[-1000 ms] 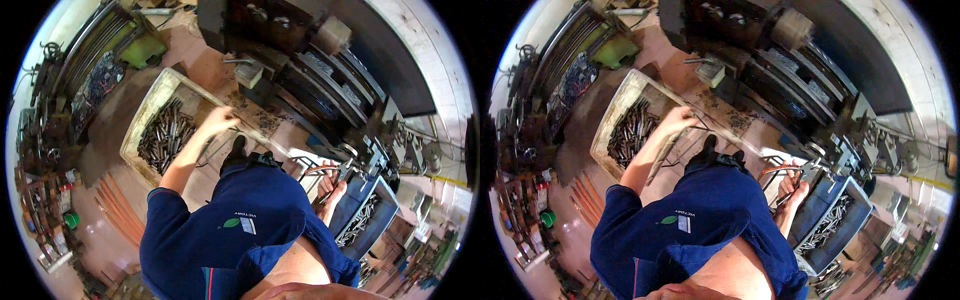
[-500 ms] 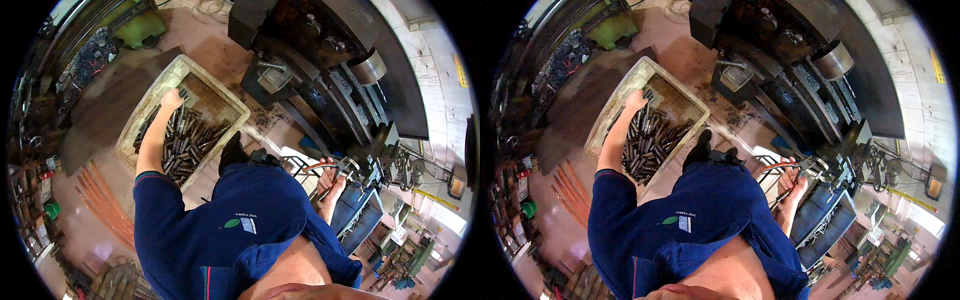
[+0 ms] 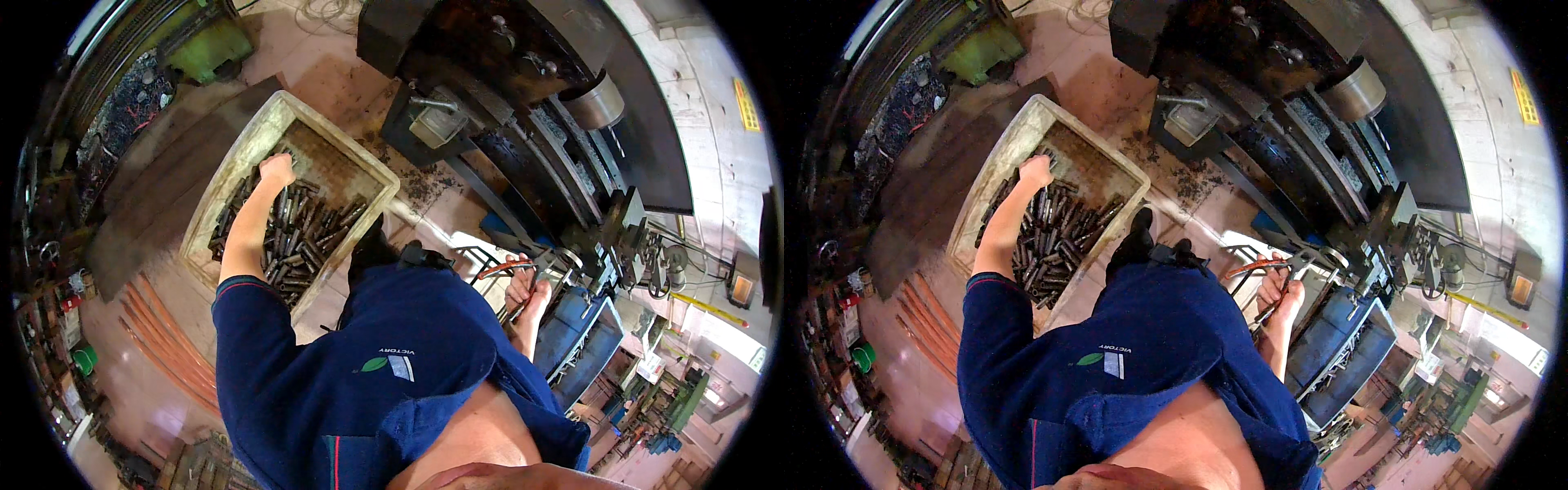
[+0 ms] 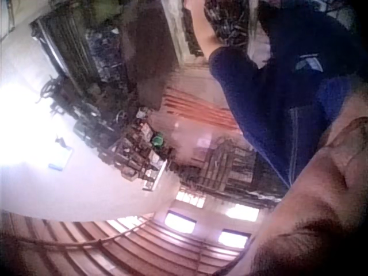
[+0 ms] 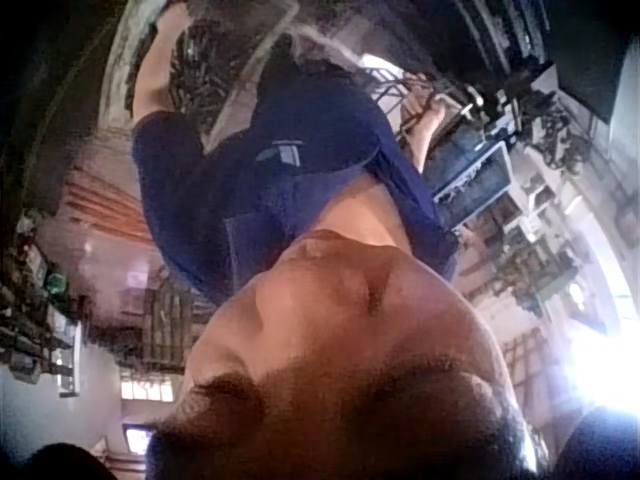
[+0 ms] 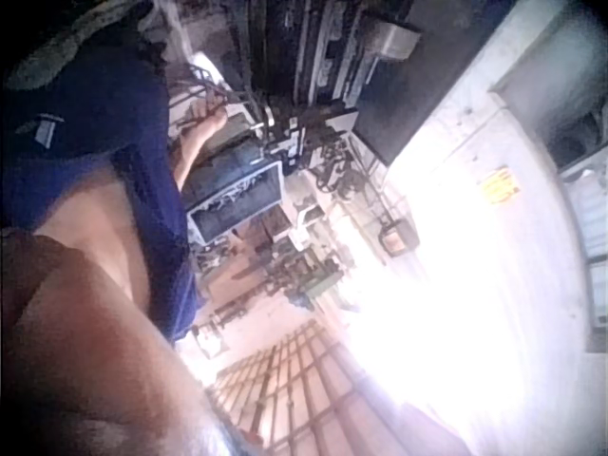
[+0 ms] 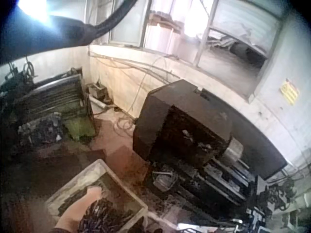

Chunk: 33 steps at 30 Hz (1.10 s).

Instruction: The person operates a metalworking lathe in a workshop, repeatedly picking up cylindrical metal rods from a bin, inserting them into the machine's chuck, and then removing them to place them into a collection bin. The process is repetitive, involving loading, brief machine operation, and unloading of the metal parts.

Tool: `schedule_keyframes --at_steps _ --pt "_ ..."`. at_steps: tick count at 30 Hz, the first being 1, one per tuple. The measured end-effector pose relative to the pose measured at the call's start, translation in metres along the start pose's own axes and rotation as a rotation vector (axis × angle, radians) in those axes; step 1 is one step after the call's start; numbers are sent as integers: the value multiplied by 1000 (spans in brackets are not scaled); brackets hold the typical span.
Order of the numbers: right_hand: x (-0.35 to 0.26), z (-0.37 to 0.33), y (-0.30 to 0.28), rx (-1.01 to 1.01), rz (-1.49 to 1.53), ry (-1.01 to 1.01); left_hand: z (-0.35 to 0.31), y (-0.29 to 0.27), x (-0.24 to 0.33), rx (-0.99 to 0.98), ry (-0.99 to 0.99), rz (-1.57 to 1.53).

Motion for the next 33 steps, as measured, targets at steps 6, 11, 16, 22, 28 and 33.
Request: schedule_keyframes --at_steps 6,11,16,22,28,33 --pt "-10 1 -9 65 -75 -16 -37 -24 -10 211 -89 -120" --pt "-15 7 1 -121 -170 -63 -84 -50 -25 133 -54 -1450" --pt "-8 16 59 -198 -636 49 -151 -111 62 20 414 -1949" --pt "17 26 84 -402 -1124 130 -206 -170 182 -262 764 -1959" --pt "3 14 83 -397 -1269 92 -221 -182 240 -408 826 -1762" --pt "-11 7 76 -294 -1298 -19 -218 -184 270 -503 855 -1655"
Point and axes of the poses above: each hand's wrist, its own z-axis towards the middle knuckle, its own y-axis out of the palm, x = y × z, the point moved 5 cm from there along z, towards the middle knuckle, and after that the axes turned 6 degrees about z, right-handed, at the moved point
